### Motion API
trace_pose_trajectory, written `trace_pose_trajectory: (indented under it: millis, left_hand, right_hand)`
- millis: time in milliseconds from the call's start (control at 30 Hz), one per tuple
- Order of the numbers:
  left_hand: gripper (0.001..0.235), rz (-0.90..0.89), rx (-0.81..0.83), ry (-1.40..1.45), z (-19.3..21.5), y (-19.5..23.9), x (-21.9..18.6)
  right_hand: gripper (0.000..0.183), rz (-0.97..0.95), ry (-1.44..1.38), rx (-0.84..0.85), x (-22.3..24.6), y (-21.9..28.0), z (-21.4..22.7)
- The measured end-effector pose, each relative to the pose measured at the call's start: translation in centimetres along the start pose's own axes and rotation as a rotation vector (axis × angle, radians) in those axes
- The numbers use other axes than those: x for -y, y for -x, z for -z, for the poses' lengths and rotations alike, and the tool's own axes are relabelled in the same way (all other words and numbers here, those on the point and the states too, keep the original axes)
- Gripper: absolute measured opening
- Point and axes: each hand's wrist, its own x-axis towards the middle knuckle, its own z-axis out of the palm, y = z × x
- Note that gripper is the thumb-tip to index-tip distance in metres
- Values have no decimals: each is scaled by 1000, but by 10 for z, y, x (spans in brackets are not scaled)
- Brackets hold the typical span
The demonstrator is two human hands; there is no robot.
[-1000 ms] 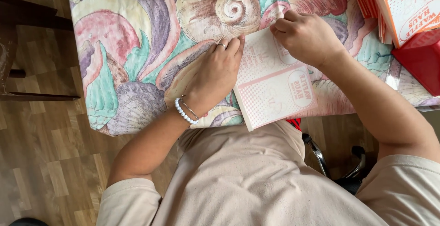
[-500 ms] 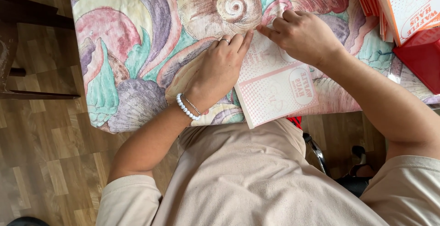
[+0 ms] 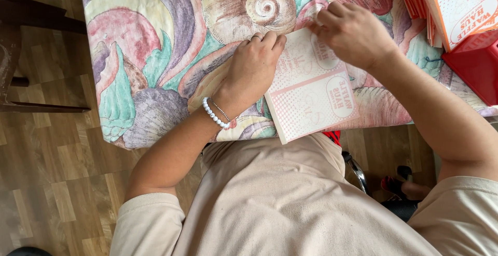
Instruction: Folding flat paper templates into bags and stacking them on a table.
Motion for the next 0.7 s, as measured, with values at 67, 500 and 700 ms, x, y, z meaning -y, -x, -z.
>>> trace_pose_trajectory:
  millis: [67, 500, 700]
  left_hand:
    - [34, -10, 17, -75, 8, -2, -2]
    - [45, -23, 78, -290, 14, -7, -20]
    - [38, 25, 55, -205, 3, -13, -19]
  right_hand:
    - [19, -24, -27, -61, -9, 8, -10]
    - [30, -44, -65, -92, -8, 22, -41]
    - [28, 42, 64, 22, -8, 14, -31]
